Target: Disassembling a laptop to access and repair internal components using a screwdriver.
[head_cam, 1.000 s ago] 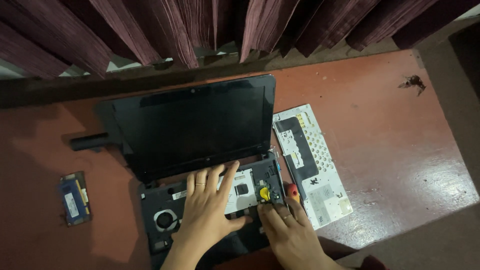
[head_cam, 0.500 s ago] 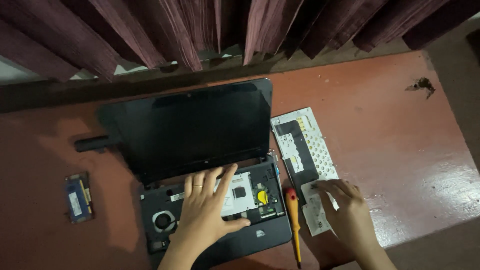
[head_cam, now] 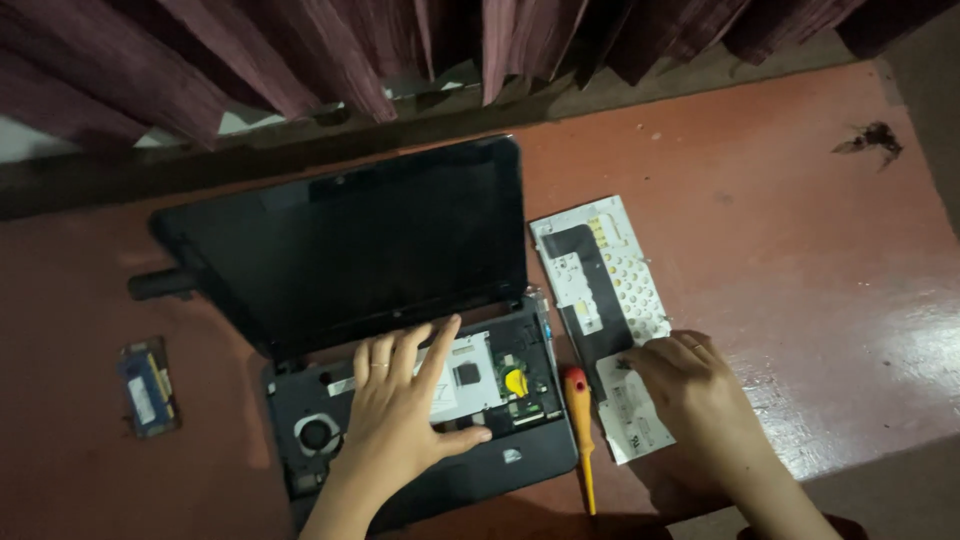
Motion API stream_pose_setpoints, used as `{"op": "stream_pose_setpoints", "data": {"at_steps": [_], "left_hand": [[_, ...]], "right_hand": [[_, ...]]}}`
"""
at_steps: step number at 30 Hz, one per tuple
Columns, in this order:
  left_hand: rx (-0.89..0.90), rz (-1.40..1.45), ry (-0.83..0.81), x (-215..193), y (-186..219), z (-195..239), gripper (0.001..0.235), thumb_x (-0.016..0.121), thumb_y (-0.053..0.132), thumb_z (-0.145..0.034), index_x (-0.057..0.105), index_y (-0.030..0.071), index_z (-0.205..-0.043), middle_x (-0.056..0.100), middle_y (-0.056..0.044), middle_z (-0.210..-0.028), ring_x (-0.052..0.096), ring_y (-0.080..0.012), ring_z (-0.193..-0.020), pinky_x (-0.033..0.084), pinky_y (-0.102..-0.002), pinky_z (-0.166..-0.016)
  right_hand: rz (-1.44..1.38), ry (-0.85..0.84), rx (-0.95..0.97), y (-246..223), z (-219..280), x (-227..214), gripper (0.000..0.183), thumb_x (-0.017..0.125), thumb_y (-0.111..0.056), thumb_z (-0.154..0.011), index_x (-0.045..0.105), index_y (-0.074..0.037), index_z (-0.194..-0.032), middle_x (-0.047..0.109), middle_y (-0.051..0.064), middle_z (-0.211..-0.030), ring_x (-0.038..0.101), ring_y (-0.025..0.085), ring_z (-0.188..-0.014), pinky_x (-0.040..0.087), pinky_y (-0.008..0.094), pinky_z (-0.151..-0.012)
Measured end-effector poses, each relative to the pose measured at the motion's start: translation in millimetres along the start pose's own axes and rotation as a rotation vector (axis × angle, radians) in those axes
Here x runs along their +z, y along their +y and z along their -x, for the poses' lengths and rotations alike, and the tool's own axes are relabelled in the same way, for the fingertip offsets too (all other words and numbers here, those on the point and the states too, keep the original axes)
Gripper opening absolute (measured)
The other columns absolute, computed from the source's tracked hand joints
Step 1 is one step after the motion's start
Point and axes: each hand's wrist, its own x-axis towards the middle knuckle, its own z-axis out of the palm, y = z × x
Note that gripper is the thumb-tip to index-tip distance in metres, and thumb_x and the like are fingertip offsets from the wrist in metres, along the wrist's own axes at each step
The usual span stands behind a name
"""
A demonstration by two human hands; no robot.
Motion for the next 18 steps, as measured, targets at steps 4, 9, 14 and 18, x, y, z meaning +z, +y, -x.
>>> {"op": "stream_pose_setpoints", "data": {"at_steps": [4,9,14,18], "left_hand": [[0.059,0.008,0.047,-15.2,-4.4,7.1,0.124,0.078,0.079,-0.066,0.026,0.007,-0.152,0.039,-0.011,-0.141,0.041,-0.0309,-0.125,0.028,-0.055,-0.103],[0.191,0.128,0.085,-38.4,-41.0,38.5,0.127,0.098,0.059,-0.054,0.031,0.01,-0.15,0.024,-0.019,-0.155,0.019,-0.0397,-0.144,0.011,-0.065,-0.112],[0.179,0.125,0.083,-38.5,-61.8,56.5,0.121,0.092,0.065,-0.06,0.03,0.017,-0.152,0.023,-0.016,-0.156,0.015,-0.0377,-0.145,0.002,-0.067,-0.111],[0.173,0.113,0.125,-36.4,-65.3,58.7,0.112,0.086,0.068,-0.061,0.038,0.014,-0.146,0.031,-0.016,-0.152,0.023,-0.0388,-0.141,0.007,-0.067,-0.11]], "right_hand": [[0.027,-0.001,-0.028,-11.7,-10.0,-8.1,0.015,0.061,0.004,-0.082,0.063,-0.01,-0.08,0.056,0.006,-0.073,0.059,0.027,-0.07,0.052,0.04,-0.08],[-0.062,0.176,0.123,-52.2,-8.5,-4.1,0.016,0.073,-0.002,-0.078,0.069,-0.012,-0.09,0.066,0.001,-0.091,0.059,0.023,-0.089,0.052,0.033,-0.078],[-0.361,0.186,0.063,-150.6,-33.6,27.1,0.019,0.075,-0.004,-0.075,0.073,-0.01,-0.092,0.07,0.003,-0.088,0.063,0.019,-0.076,0.046,0.04,-0.085],[-0.219,0.271,-0.002,-186.2,-49.3,45.9,0.016,0.077,-0.01,-0.08,0.071,-0.013,-0.095,0.063,0.002,-0.092,0.061,0.022,-0.08,0.049,0.044,-0.087]]}}
